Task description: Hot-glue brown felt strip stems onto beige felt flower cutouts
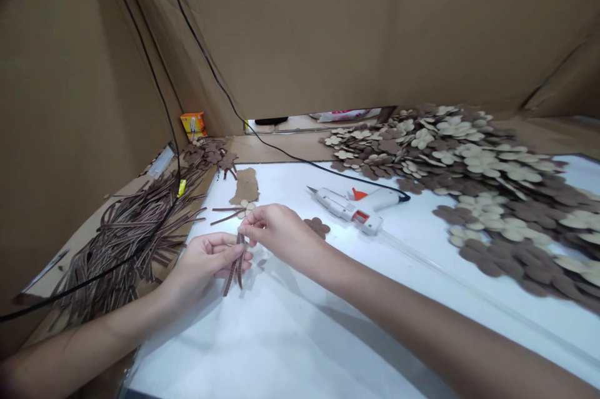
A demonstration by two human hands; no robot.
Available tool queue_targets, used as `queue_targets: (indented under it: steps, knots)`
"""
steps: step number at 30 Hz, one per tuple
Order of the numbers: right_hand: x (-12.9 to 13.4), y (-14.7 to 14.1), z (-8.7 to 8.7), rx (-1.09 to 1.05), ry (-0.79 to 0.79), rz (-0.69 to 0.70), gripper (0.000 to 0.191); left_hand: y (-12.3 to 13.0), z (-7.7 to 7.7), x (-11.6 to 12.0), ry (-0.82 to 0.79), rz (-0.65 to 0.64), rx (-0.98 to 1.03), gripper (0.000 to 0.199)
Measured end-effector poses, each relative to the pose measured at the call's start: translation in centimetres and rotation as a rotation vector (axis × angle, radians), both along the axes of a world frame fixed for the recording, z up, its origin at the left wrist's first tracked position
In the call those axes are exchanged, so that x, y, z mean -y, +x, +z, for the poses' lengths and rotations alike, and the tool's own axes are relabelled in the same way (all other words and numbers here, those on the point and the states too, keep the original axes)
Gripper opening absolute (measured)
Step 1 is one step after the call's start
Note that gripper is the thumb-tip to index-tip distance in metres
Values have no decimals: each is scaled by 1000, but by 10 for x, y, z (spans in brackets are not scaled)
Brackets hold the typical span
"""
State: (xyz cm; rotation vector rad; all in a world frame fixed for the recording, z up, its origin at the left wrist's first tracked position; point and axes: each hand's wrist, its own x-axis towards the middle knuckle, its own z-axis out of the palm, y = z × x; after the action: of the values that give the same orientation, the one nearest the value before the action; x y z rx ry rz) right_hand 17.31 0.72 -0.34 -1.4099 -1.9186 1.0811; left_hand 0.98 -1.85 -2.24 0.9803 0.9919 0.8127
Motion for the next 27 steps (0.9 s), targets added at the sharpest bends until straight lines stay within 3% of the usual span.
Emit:
queue_targets:
  steps: [5,14,27]
  knots:
    - [2,0,7,51,14,-24,22,-1,-7,-2,-3,20,6,34]
    - [-2,-2,-6,-34,-69,34,21,-2,-2,0,103,-27,-27,30]
    - [-3,-2,-5,-143,-162,27,13,0,-4,3,91,5,-26,28]
